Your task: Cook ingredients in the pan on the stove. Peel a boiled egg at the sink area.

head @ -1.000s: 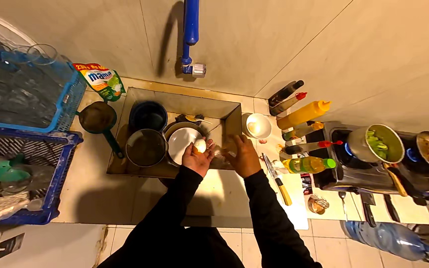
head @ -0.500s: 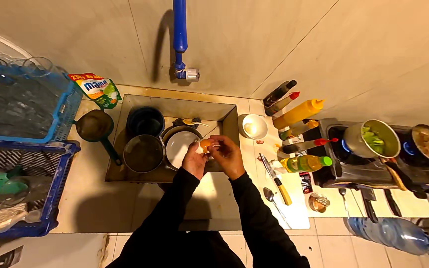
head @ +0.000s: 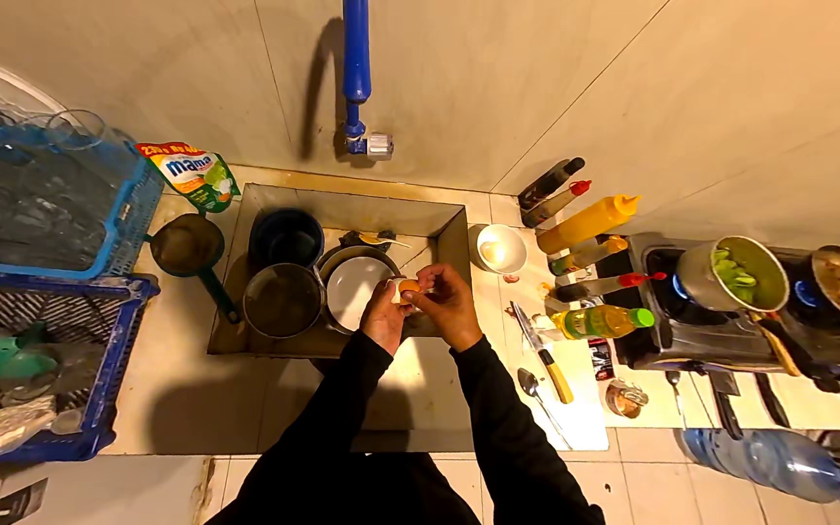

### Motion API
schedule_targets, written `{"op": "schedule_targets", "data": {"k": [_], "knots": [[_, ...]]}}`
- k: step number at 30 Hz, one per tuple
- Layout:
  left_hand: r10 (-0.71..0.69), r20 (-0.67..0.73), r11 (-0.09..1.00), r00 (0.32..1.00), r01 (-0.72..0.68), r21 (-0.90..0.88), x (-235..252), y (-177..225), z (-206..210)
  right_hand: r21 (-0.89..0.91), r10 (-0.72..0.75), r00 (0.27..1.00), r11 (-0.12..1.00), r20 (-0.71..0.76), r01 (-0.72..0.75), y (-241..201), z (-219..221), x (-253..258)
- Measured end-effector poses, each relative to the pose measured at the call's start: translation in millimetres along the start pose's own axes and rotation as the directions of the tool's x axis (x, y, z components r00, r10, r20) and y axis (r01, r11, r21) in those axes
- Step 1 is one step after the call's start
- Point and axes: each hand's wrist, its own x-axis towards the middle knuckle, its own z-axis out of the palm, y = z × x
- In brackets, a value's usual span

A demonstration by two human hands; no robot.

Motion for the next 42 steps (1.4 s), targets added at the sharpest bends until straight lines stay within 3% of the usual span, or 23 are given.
{"op": "schedule_targets", "data": {"k": [10,19,21,23,25,28,30,37,42], "knots": [[0.044,0.012,0.996,0.999,-0.045,0.078,-1,-3,-2,0.037,0.037,0.997,0.999,0.068,-0.039,1,-6,1],[0.053,-0.062,0.985,0.997,-0.042,0.166,-3,-1,3,0.014,-0.062,0.990,0.998,0.123,0.061,-4,-24,0],[0.048,-0.089,0.981,0.995,-0.030,0.193,-2,1,4,-0.117,-0.070,0.995,0.990,0.065,0.077,-7,-34,3],[0.028,-0.118,0.973,0.993,0.000,0.230,-2,3,6,-0.475,-0.038,0.998,0.878,0.044,0.055,-12,-42,7],[0.008,-0.134,0.961,0.991,0.029,0.276,-1,5,7,-0.632,-0.024,0.992,0.769,0.122,0.096,-19,-41,8],[-0.021,-0.146,0.947,0.989,0.067,0.314,-1,6,8,-0.592,-0.128,0.937,0.745,0.326,0.308,-19,-28,5],[-0.035,-0.150,0.938,0.988,0.084,0.336,-1,7,10,-0.569,-0.156,0.905,0.732,0.396,0.375,-17,-21,6],[-0.067,-0.114,0.869,0.991,0.114,0.482,2,11,2,-0.571,0.015,0.856,0.751,0.516,0.331,-22,-19,21],[-0.065,-0.123,0.877,0.990,0.115,0.467,3,12,2,-0.599,0.060,0.835,0.725,0.547,0.341,-26,-19,23]]}}
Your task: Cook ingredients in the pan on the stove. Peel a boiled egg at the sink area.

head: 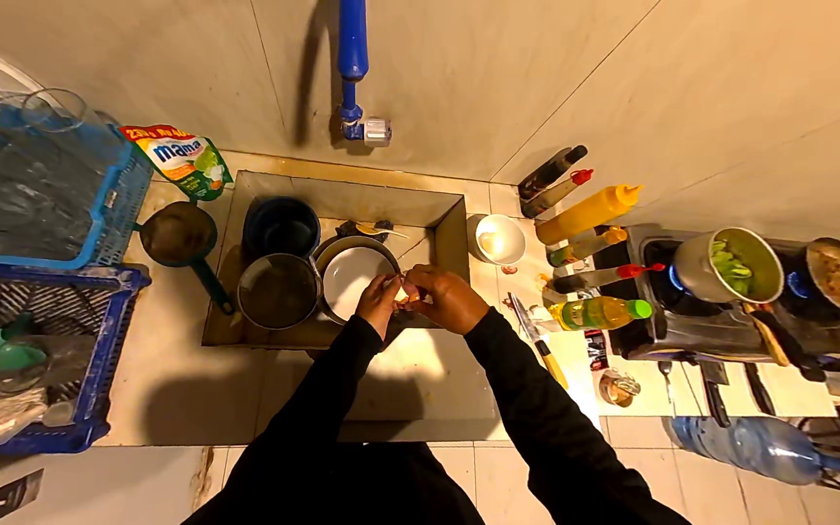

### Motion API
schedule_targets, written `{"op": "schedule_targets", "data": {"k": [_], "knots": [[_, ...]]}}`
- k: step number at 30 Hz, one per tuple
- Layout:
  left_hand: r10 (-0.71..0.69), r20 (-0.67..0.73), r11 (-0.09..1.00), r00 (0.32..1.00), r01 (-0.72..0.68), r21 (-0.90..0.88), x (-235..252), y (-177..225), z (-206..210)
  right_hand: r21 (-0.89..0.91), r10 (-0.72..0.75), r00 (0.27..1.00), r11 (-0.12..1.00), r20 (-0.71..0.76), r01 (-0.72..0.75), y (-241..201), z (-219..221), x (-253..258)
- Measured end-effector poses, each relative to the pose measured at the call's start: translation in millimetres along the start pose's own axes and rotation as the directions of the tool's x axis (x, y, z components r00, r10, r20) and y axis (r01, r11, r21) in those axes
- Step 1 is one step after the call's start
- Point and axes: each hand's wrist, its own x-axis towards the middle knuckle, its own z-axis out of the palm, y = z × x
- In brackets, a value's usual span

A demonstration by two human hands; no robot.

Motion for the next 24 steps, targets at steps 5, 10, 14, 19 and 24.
{"op": "schedule_targets", "data": {"k": [5,10,14,19,24], "knots": [[-0.118,-0.081,0.987,0.990,0.107,-0.122,4,7,-1,0.055,0.019,0.996,0.998,-0.084,-0.014,10,-8,-16],[-0.188,-0.147,0.973,0.971,0.163,-0.164,7,12,-4,-0.093,0.170,0.946,0.975,-0.276,-0.202,6,3,-18],[-0.224,-0.193,0.974,0.955,0.216,-0.061,8,11,1,-0.103,-0.018,0.956,0.995,-0.292,-0.013,2,35,-10],[-0.218,-0.156,0.973,0.963,0.226,0.039,7,9,-2,-0.065,0.044,0.983,0.996,-0.179,-0.056,1,32,-2],[-0.197,-0.121,0.977,0.973,0.205,0.062,8,7,-4,-0.104,-0.007,0.996,0.995,-0.092,-0.003,0,25,1]]}}
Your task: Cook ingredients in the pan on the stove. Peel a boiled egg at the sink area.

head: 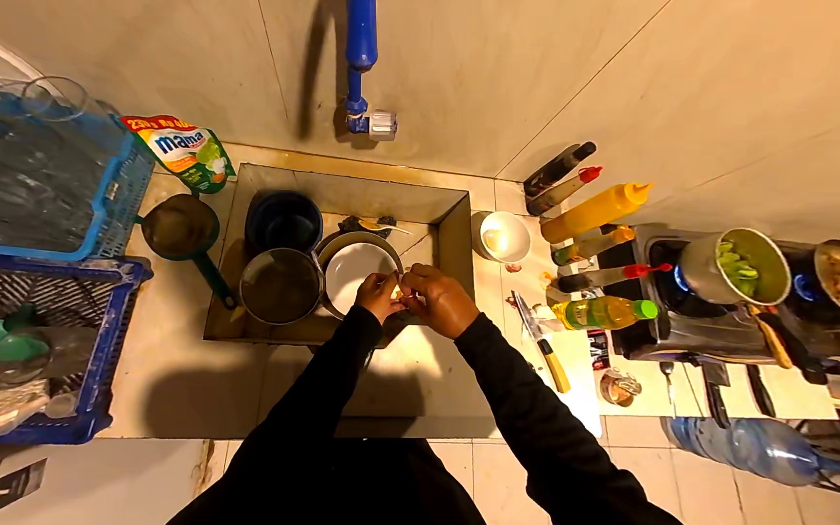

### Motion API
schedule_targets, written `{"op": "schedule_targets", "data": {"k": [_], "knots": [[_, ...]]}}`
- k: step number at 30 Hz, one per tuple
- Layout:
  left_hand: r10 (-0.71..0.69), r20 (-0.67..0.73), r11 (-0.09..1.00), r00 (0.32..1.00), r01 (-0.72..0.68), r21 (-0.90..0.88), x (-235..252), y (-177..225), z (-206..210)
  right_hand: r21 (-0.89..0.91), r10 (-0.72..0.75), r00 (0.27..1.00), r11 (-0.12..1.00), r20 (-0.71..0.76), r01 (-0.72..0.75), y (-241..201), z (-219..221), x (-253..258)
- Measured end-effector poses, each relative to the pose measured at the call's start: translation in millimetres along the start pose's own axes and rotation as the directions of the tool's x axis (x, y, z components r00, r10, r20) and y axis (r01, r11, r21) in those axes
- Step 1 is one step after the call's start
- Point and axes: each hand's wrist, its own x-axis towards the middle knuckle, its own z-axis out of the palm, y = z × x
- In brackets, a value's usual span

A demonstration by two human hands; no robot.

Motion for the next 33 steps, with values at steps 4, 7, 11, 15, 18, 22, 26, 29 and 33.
{"op": "schedule_targets", "data": {"k": [4,7,11,15,18,22,26,29,33], "knots": [[-0.078,0.023,0.983,0.997,0.081,-0.168,1,4,-2,0.036,0.036,0.999,0.999,-0.026,-0.035,5,-9,-9],[-0.141,0.034,0.944,0.989,0.144,-0.297,2,6,-5,-0.060,0.219,0.968,0.972,-0.121,-0.228,6,-15,-15],[-0.164,0.010,0.948,0.986,0.160,-0.276,-1,6,0,-0.010,0.123,0.960,0.992,-0.253,-0.130,-5,11,-12],[-0.141,-0.024,0.939,0.990,0.126,-0.320,-4,4,10,0.062,0.121,0.920,0.993,-0.373,-0.105,-9,37,-6],[-0.122,-0.062,0.942,0.991,0.096,-0.321,-2,0,12,0.140,0.162,0.923,0.983,-0.349,-0.120,-9,38,-2],[-0.080,-0.061,0.942,0.995,0.056,-0.331,0,-3,9,0.189,0.199,0.950,0.970,-0.241,-0.155,-8,31,3],[-0.133,-0.004,0.897,0.991,0.119,-0.426,0,-2,5,0.147,0.155,0.962,0.981,-0.225,-0.124,-4,30,1],[-0.174,0.070,0.861,0.982,0.187,-0.473,2,0,-1,0.140,0.169,0.957,0.980,-0.238,-0.139,2,26,-5],[-0.175,0.101,0.837,0.979,0.202,-0.509,4,6,-11,0.072,0.259,0.909,0.966,-0.327,-0.250,-5,19,-4]]}}
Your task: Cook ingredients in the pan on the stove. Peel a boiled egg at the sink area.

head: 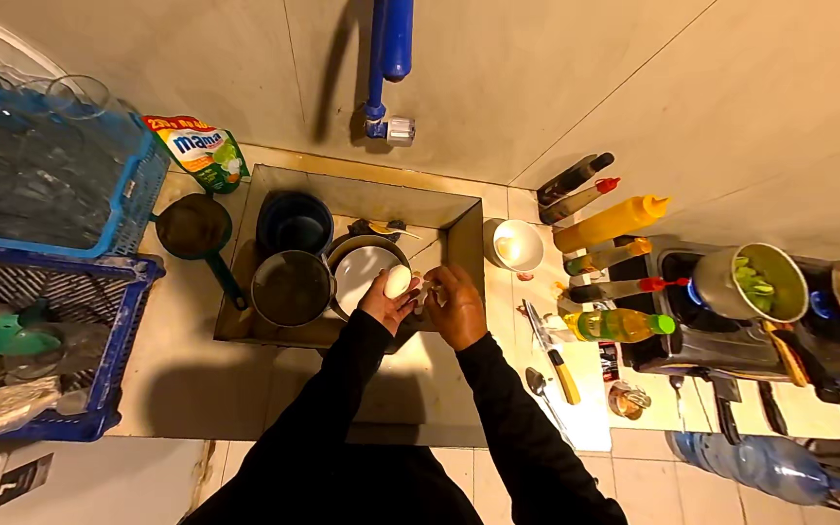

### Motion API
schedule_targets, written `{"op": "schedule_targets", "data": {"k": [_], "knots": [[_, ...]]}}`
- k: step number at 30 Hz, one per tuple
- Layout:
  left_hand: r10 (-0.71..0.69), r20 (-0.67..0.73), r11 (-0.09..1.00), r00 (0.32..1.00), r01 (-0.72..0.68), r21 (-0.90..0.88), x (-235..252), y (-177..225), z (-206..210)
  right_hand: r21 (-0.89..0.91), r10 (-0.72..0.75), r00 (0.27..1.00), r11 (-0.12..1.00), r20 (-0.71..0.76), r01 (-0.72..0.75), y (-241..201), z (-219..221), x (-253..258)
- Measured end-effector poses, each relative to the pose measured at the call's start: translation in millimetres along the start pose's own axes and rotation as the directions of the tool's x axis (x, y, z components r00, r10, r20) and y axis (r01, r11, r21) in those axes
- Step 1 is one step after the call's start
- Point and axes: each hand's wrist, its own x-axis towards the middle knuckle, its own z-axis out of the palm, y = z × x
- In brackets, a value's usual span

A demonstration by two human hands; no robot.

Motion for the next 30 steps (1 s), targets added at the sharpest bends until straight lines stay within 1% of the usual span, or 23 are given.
{"op": "schedule_targets", "data": {"k": [2,5,7,10,12,13,15,16,17,18,20,21,23,25,27,28,30], "knots": [[-0.003,-0.008,1.000,1.000,0.003,-0.007,1,3,-1,0.015,0.000,1.000,1.000,-0.010,0.000,-5,4,2],[0.004,-0.043,1.000,0.999,-0.004,-0.004,-1,6,1,0.094,-0.081,0.996,0.993,0.044,0.077,-7,17,8],[-0.009,-0.055,1.000,0.998,0.008,-0.010,-2,8,1,0.096,-0.131,0.991,0.987,0.039,0.126,-10,25,11],[-0.012,-0.047,0.999,0.999,0.011,-0.034,-2,13,-2,0.084,-0.147,0.989,0.986,0.027,0.144,-11,29,15],[-0.011,-0.024,0.997,1.000,0.009,-0.073,-2,19,-5,0.060,-0.085,0.996,0.995,0.041,0.082,-9,22,21],[-0.006,-0.019,0.995,1.000,0.005,-0.097,-2,23,-7,0.028,-0.020,0.998,0.999,0.065,0.018,-9,14,28],[0.008,-0.035,0.989,0.999,-0.013,-0.144,-1,31,-9,-0.034,0.126,0.980,0.992,0.155,-0.122,-6,-4,54],[0.026,-0.046,0.987,0.999,-0.033,-0.155,0,35,-10,-0.025,0.158,0.973,0.987,0.167,-0.157,-2,-10,71],[0.051,-0.047,0.986,0.998,-0.058,-0.154,0,39,-11,0.025,0.165,0.974,0.985,0.155,-0.171,2,-14,91],[0.079,-0.041,0.986,0.996,-0.084,-0.146,1,41,-13,0.113,0.160,0.979,0.978,0.128,-0.174,5,-16,114],[0.146,-0.024,0.983,0.989,-0.148,-0.110,6,45,-16,0.346,0.171,0.982,0.919,0.081,-0.189,4,-16,162],[0.175,-0.018,0.981,0.984,-0.176,-0.083,8,47,-18,0.450,0.191,0.977,0.868,0.090,-0.211,1,-14,187],[0.214,0.006,0.977,0.977,-0.214,-0.016,14,50,-21,0.590,0.223,0.959,0.756,0.177,-0.285,-5,-9,231],[0.234,0.016,0.969,0.972,-0.234,0.075,17,54,-25,0.619,0.197,0.951,0.724,0.237,-0.305,-8,-4,260],[0.239,0.007,0.956,0.971,-0.236,0.172,18,60,-27,0.610,0.129,0.962,0.751,0.239,-0.252,-6,-2,275],[0.238,0.007,0.947,0.971,-0.234,0.219,18,63,-29,0.593,0.077,0.970,0.779,0.232,-0.204,-3,-2,279],[0.226,0.020,0.926,0.974,-0.221,0.307,19,69,-34,0.508,-0.052,0.982,0.860,0.183,-0.049,2,-2,280]]}}
